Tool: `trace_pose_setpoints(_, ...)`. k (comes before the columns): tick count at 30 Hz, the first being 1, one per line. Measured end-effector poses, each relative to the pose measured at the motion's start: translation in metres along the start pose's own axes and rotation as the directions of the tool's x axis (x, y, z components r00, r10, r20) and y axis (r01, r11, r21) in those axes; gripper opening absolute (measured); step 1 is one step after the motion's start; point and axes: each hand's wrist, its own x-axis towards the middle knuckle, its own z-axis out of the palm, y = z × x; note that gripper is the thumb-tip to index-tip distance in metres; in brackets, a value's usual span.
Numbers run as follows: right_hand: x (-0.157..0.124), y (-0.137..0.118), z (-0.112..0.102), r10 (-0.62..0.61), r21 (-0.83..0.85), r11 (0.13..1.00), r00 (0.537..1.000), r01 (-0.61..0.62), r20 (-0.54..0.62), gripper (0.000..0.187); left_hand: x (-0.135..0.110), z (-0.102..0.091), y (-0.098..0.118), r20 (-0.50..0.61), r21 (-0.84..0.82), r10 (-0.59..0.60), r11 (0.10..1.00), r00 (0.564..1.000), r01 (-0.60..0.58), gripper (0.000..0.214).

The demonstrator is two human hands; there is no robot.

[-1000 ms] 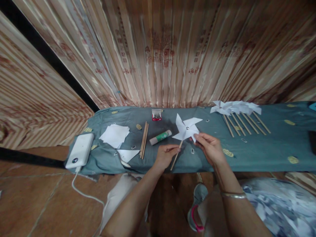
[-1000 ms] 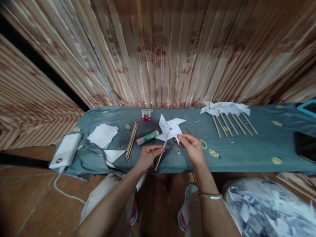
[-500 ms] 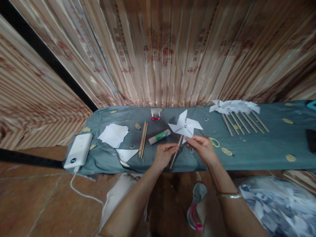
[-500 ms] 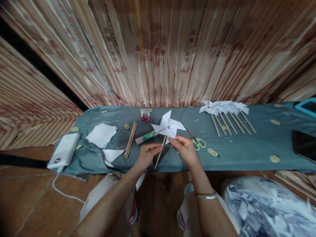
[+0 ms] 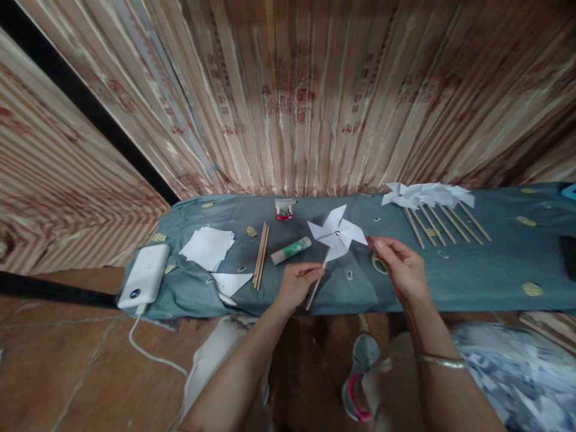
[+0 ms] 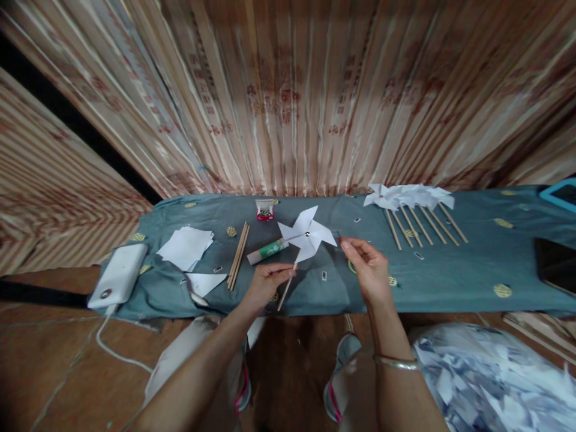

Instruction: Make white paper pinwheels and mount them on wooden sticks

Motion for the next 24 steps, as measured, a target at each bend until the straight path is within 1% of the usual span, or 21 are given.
trace_pose_setpoints(3,0.002,0.002,0.006,0.002,0.079,0.997,0.999,-0.005,0.039,0.027,0.000,0.003,-0.001,0.005,-0.014,-0.016,1.000,1.000,0.016,0.027)
trace_pose_setpoints(7,0.000,0.004,0.014,0.020,0.107,0.994,0.999,-0.023,0.028,0.024,0.001,0.006,-0.002,-0.013,-0.032,-0.022,0.999,1.000,0.022,0.026)
trace_pose_setpoints(11,-0.005,0.002,0.020,0.054,0.129,0.990,0.997,-0.061,0.056,0.025,0.002,0.006,0.000,-0.034,-0.041,-0.009,0.999,0.999,0.008,0.025)
trace_pose_setpoints(15,-0.012,0.000,0.026,0.059,0.112,0.991,0.993,-0.070,0.101,0.025,0.001,0.006,0.001,-0.058,-0.024,0.009,1.000,0.998,-0.010,0.023)
trace_pose_setpoints(19,-0.016,-0.001,0.031,0.061,0.079,0.994,0.989,-0.073,0.136,0.026,0.001,0.006,0.000,-0.053,-0.025,0.026,0.999,0.998,-0.027,0.019)
trace_pose_setpoints(24,-0.020,-0.001,0.035,0.044,0.057,0.997,0.983,-0.055,0.179,0.027,0.002,0.007,0.000,-0.069,-0.006,0.007,1.000,0.998,-0.007,0.017)
